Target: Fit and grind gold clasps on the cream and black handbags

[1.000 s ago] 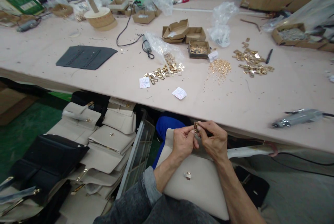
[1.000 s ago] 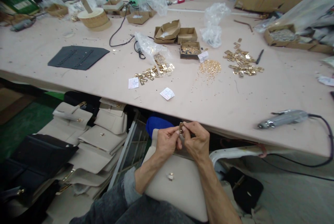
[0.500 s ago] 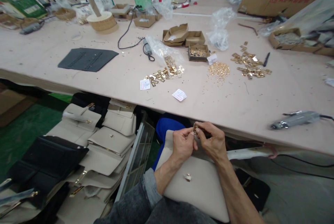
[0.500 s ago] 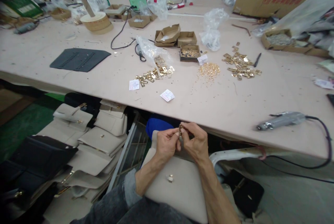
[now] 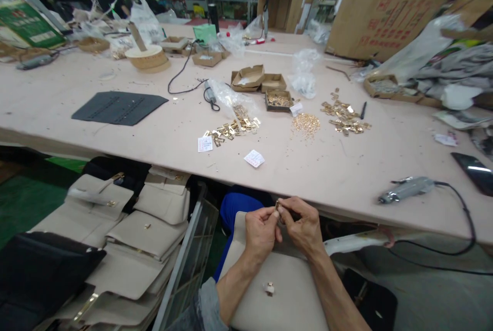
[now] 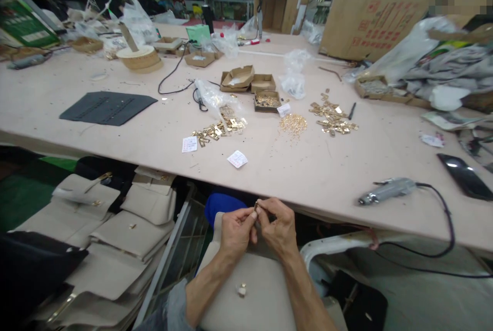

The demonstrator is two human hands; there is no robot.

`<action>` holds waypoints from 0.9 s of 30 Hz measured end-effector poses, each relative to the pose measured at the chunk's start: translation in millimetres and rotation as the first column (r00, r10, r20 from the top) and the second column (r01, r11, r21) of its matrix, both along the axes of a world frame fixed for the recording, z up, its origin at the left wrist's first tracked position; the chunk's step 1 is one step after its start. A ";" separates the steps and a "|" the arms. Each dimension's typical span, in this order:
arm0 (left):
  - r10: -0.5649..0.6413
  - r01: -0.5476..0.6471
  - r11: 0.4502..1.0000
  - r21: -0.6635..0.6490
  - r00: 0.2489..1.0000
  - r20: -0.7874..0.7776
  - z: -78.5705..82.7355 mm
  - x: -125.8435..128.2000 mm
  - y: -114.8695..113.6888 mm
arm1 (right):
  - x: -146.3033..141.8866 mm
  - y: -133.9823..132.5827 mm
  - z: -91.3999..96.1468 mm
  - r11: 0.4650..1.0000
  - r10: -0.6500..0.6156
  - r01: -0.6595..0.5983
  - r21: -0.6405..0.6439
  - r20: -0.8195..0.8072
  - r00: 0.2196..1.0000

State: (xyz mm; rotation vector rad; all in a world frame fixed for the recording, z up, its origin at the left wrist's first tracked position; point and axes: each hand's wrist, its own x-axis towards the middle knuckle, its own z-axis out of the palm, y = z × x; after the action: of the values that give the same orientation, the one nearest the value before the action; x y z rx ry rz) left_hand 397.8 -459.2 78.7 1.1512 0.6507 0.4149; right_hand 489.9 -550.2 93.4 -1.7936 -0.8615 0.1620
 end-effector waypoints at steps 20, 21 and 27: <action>0.022 -0.021 1.000 -0.021 0.999 0.043 -8.7 -4.4 4.7 | 130.8 -100.4 46.5 0.304 -0.840 0.951 -0.051 0.456 0.293; 0.022 -0.020 0.999 -0.026 0.999 0.047 -9.0 -4.1 5.1 | 148.9 -112.5 46.4 0.220 -0.841 0.969 -0.109 0.483 0.245; 0.013 -0.010 0.999 -0.053 0.998 0.054 -9.9 -3.3 5.5 | 216.5 -151.0 30.0 0.063 -0.847 0.890 -0.451 0.447 0.286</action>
State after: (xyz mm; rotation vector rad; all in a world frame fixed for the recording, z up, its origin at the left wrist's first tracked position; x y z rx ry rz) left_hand 394.5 -453.7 68.8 1.0830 0.6181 0.4346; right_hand 706.4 -701.3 123.4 -2.7002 0.5455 -0.4998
